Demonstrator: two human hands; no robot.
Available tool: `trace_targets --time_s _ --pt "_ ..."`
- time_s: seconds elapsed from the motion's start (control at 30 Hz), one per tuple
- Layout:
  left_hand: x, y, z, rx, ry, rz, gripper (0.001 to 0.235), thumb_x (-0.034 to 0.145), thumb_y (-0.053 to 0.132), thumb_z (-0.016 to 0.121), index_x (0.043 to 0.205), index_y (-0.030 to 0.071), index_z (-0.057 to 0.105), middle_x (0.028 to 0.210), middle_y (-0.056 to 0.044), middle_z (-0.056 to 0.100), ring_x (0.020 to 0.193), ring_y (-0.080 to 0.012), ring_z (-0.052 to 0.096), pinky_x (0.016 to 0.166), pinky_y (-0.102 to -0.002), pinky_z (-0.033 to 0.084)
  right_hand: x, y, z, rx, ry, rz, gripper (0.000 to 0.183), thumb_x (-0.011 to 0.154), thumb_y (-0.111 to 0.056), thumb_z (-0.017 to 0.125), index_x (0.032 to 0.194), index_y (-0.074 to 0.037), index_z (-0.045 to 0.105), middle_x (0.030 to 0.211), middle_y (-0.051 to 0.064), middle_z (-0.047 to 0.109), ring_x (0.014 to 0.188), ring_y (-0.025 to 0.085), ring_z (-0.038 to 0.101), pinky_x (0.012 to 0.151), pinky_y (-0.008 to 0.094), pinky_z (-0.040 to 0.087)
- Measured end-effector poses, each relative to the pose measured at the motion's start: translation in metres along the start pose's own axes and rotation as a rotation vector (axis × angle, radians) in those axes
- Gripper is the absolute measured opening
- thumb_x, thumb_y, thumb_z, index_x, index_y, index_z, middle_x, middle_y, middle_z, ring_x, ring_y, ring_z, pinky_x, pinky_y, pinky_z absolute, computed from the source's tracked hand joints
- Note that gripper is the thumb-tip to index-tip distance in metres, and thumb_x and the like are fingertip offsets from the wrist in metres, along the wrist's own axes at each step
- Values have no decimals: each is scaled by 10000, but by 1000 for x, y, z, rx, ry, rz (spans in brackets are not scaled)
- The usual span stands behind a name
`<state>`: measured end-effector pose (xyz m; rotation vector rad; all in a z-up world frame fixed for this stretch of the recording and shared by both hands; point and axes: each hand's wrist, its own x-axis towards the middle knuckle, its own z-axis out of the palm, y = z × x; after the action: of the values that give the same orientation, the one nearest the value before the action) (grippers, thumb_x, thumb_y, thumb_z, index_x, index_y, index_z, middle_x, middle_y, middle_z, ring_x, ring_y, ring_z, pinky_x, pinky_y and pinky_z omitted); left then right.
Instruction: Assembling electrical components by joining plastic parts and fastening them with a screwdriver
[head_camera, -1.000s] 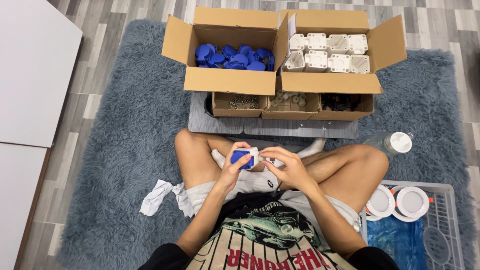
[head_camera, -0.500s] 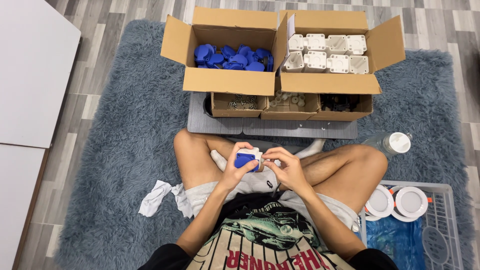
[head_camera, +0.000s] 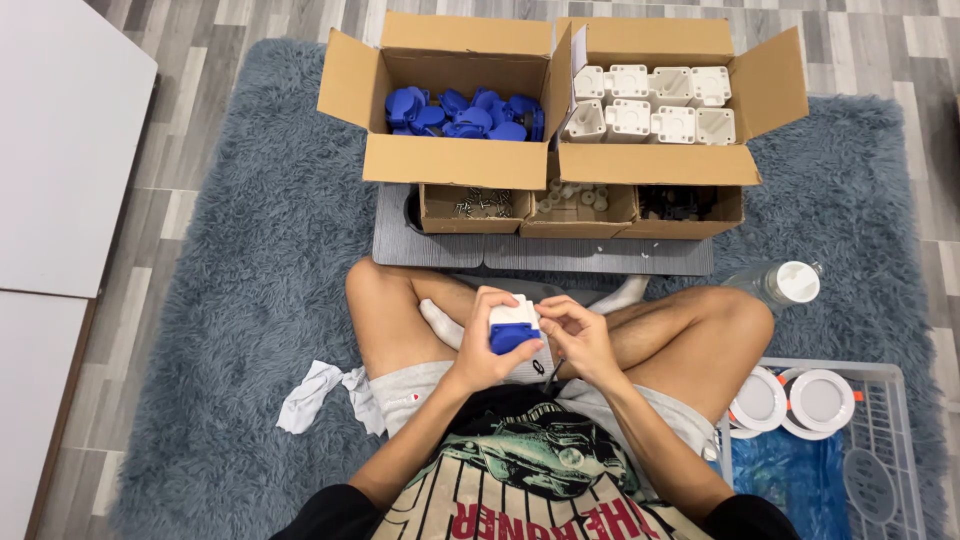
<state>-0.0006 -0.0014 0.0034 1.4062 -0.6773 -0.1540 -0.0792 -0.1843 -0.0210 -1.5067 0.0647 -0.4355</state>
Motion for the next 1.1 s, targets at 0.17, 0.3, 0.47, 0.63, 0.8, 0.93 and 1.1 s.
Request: trace_targets --time_s 0.17,0.3,0.47,0.63,0.8,0.93,1.1 --pt "3 6 5 161 -44 114 638 831 342 981 1250 68 585 1239 -166 572 1204 -397 640 1066 -521 476 4 4 0 222 62 223 89 1011 12 748 1094 38 767 1169 152 748 851 83 710 581 146 561" --pt "4 11 5 182 -50 136 620 815 319 987 1227 81 589 1219 -149 575 1185 -395 663 1048 -510 496 1 3 -3 308 77 313 71 1014 -4 746 1076 29 738 1163 153 746 634 50 648 418 138 496" --pt "0 -2 -4 85 -84 92 639 813 342 999 1234 77 598 1216 -172 592 1181 -387 659 1060 -503 473 -5 1 -7 108 -2 198 95 997 43 756 1088 61 737 1156 205 769 973 161 735 756 261 624" --pt "-11 -17 -9 -74 -142 -25 601 839 272 977 1256 56 603 1199 -153 610 1175 -292 624 1086 -452 435 5 -7 -6 -240 -60 -202 198 1046 -165 721 1133 8 760 1066 180 751 1001 290 724 897 401 565" --pt "-14 -4 9 -141 -263 -37 603 830 266 979 1267 64 616 1200 -138 630 1183 -265 607 1102 -442 435 23 -15 13 -12 112 -333 584 1190 -443 369 1128 51 674 1058 222 693 1017 278 643 944 370 507" --pt "-9 13 20 -107 -328 25 622 836 321 969 1267 65 602 1175 -162 623 1135 -308 636 1054 -474 464 26 -2 17 195 135 -344 753 1215 -509 164 1041 47 641 976 238 664 980 346 691 929 372 519" --pt "-8 19 25 -10 -309 132 602 801 344 981 1198 93 604 1164 -143 629 1055 -335 669 969 -458 517 11 8 19 333 223 -243 853 1209 -586 87 904 9 616 849 228 618 877 366 684 875 388 533"
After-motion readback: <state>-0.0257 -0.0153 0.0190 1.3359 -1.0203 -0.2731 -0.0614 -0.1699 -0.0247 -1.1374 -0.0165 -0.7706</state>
